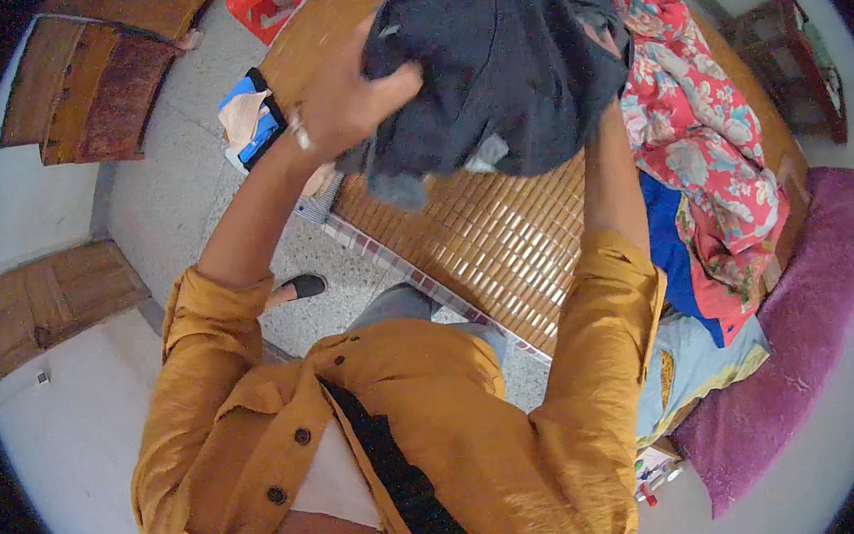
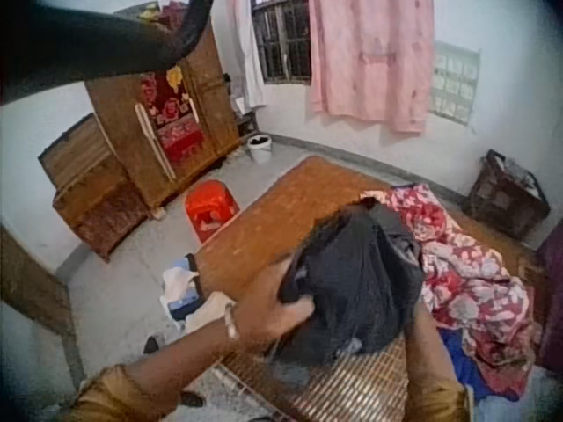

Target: The person folds a pair of grey trousers on a bamboo mat, smoothing the fabric and aligning the legs before folding them into a compact rectangle. The person then places the folded trousers into a wooden chest.

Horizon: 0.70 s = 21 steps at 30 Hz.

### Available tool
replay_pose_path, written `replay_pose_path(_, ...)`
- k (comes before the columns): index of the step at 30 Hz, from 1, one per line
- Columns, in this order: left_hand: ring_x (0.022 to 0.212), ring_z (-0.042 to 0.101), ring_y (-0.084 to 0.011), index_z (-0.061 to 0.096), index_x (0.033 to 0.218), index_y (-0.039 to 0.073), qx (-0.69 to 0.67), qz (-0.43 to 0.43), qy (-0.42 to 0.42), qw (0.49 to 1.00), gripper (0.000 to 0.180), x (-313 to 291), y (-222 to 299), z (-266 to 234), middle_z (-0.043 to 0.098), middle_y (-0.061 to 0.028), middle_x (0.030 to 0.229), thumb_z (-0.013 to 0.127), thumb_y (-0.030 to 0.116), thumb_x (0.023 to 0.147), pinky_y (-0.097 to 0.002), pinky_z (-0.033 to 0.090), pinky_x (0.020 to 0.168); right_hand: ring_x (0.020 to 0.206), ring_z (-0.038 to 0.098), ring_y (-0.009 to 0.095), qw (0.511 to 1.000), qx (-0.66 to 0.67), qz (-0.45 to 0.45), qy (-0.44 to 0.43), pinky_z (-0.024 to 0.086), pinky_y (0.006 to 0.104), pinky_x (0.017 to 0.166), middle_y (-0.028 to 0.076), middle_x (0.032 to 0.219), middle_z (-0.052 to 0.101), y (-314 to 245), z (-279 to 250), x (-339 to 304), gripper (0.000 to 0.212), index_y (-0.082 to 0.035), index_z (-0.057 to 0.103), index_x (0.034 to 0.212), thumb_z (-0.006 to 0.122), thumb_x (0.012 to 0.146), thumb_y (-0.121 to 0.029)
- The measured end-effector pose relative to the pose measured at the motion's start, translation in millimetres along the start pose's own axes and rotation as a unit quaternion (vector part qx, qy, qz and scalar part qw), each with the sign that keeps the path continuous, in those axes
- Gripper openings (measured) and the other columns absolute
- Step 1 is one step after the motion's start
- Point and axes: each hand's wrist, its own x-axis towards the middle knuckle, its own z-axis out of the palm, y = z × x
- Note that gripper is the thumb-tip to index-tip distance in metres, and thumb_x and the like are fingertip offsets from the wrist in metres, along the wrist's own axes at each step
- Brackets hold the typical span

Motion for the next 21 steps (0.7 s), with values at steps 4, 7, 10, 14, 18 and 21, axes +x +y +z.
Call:
replay_pose_path(4, 0.123, 0.036, -0.0235, 0.029, 0.132, -0.004, 0.059, -0.099, -0.049, 0.992, 0.077, 15, -52, 25, 0.039, -0.0172, 0.132, 0.061, 0.043, 0.08, -0.0314, 0.03, 0.1, 0.071, 0.057, 0.018, 0.998, -0.011, -0.041, 0.046, 0.047, 0.0283, 0.066, 0.004, 0.076, 0.057, -16, 38, 6, 0.016, -0.005, 0.059, 0.084, 0.057, 0.083, -0.021)
replay_pose_path(7, 0.126, 0.032, -0.0231, 0.026, 0.134, -0.005, -0.036, -0.098, -0.122, 0.987, 0.073, -28, -107, 57, 0.035, -0.0167, 0.135, 0.057, 0.038, 0.084, -0.0319, 0.028, 0.102, 0.069, 0.055, 0.017, 0.997, -0.008, -0.025, 0.078, 0.048, 0.0293, 0.063, 0.004, 0.071, 0.054, -6, 21, -37, 0.014, -0.006, 0.055, 0.077, 0.056, 0.084, -0.019)
replay_pose_path(10, 0.113, 0.043, -0.0146, 0.034, 0.132, -0.001, -0.125, -0.187, -0.279, 0.934, 0.059, -99, -135, 73, 0.048, -0.0072, 0.123, 0.055, 0.031, 0.087, -0.0296, 0.033, 0.097, 0.067, 0.055, 0.017, 0.997, 0.02, 0.062, 0.039, 0.047, 0.0293, 0.059, 0.003, 0.071, 0.054, 29, 10, -99, 0.007, -0.007, 0.053, 0.08, 0.055, 0.082, -0.013)
replay_pose_path(14, 0.099, 0.049, -0.0101, 0.042, 0.126, 0.0, -0.188, -0.289, -0.299, 0.89, 0.049, -212, -162, 101, 0.055, -0.0007, 0.105, 0.054, 0.028, 0.088, -0.0268, 0.041, 0.086, 0.063, 0.054, 0.02, 0.956, 0.073, 0.248, 0.141, 0.044, 0.0302, 0.057, 0.008, 0.072, 0.057, 138, -74, -197, 0.023, -0.003, 0.056, 0.087, 0.043, 0.088, -0.022)
replay_pose_path(18, 0.099, 0.05, -0.0124, 0.039, 0.129, 0.003, -0.075, -0.266, -0.402, 0.873, 0.049, -295, -165, 120, 0.056, -0.006, 0.108, 0.053, 0.026, 0.088, -0.0283, 0.042, 0.084, 0.063, 0.058, 0.025, 0.883, 0.102, 0.397, 0.228, 0.05, 0.0345, 0.056, 0.014, 0.074, 0.06, 206, -114, -311, 0.021, 0.001, 0.054, 0.087, 0.04, 0.088, -0.015)
replay_pose_path(21, 0.098, 0.053, -0.0192, 0.036, 0.133, 0.01, -0.09, -0.358, -0.457, 0.809, 0.049, -332, -139, 133, 0.057, -0.012, 0.109, 0.05, 0.022, 0.088, -0.0298, 0.041, 0.084, 0.063, 0.058, 0.023, 0.904, 0.08, 0.408, 0.096, 0.05, 0.0332, 0.054, 0.013, 0.071, 0.06, 241, -144, -379, 0.021, 0.001, 0.052, 0.09, 0.043, 0.088, -0.018)
